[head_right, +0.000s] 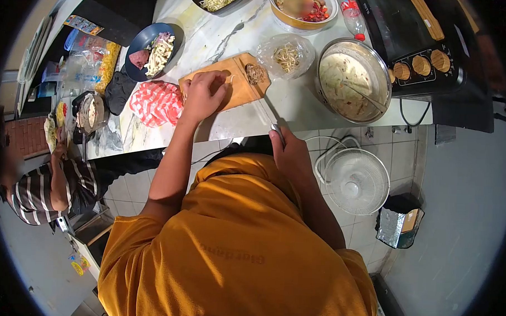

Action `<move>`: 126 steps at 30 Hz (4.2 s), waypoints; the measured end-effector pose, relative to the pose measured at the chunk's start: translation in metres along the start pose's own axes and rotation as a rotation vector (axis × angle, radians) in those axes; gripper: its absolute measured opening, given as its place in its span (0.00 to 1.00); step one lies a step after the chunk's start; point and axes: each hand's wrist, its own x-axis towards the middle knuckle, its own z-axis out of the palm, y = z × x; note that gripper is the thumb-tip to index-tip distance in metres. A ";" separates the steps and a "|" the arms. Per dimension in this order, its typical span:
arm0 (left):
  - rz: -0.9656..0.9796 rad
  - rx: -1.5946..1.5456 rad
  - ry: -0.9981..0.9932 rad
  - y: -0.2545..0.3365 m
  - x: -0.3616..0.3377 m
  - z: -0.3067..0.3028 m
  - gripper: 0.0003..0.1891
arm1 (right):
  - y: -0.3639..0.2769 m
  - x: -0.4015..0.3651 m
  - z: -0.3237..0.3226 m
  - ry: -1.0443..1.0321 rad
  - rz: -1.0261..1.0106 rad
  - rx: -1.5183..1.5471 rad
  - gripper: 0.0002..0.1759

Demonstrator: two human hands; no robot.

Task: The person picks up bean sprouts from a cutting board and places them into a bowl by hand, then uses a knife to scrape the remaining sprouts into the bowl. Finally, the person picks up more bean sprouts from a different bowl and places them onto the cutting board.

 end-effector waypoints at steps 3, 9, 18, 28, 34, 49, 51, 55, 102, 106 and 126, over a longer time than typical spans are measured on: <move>-0.061 0.056 0.053 0.000 0.000 0.011 0.11 | 0.005 0.005 0.006 -0.009 -0.059 -0.013 0.18; -0.152 0.080 0.128 0.002 0.006 0.023 0.09 | 0.005 0.008 0.010 -0.033 -0.111 -0.030 0.18; -0.218 0.080 0.091 -0.002 0.011 0.030 0.07 | 0.001 0.008 0.009 -0.025 -0.102 -0.087 0.18; -0.242 0.092 0.067 -0.004 0.012 0.031 0.08 | 0.000 0.007 0.008 -0.031 -0.118 -0.096 0.18; -0.232 0.061 0.076 -0.005 0.013 0.031 0.07 | 0.002 0.015 0.009 0.003 -0.162 -0.233 0.17; -0.352 -0.035 -0.093 -0.004 0.027 0.004 0.13 | -0.015 -0.010 -0.018 0.012 0.007 -0.181 0.19; -0.378 -0.105 -0.067 -0.009 0.038 -0.001 0.13 | -0.018 -0.010 -0.020 -0.003 0.036 -0.135 0.19; -0.305 -0.375 0.009 -0.051 0.093 -0.005 0.10 | -0.014 -0.007 -0.018 0.001 0.008 -0.069 0.19; -0.072 0.184 -0.107 -0.029 0.010 -0.051 0.07 | -0.024 0.027 -0.017 -0.071 -0.117 -0.061 0.19; 0.121 0.192 -0.127 -0.012 0.021 -0.025 0.07 | -0.014 0.029 -0.015 -0.096 -0.068 -0.011 0.20; 0.144 0.139 -0.029 -0.010 0.009 0.004 0.06 | -0.019 0.018 -0.018 -0.174 0.004 -0.072 0.21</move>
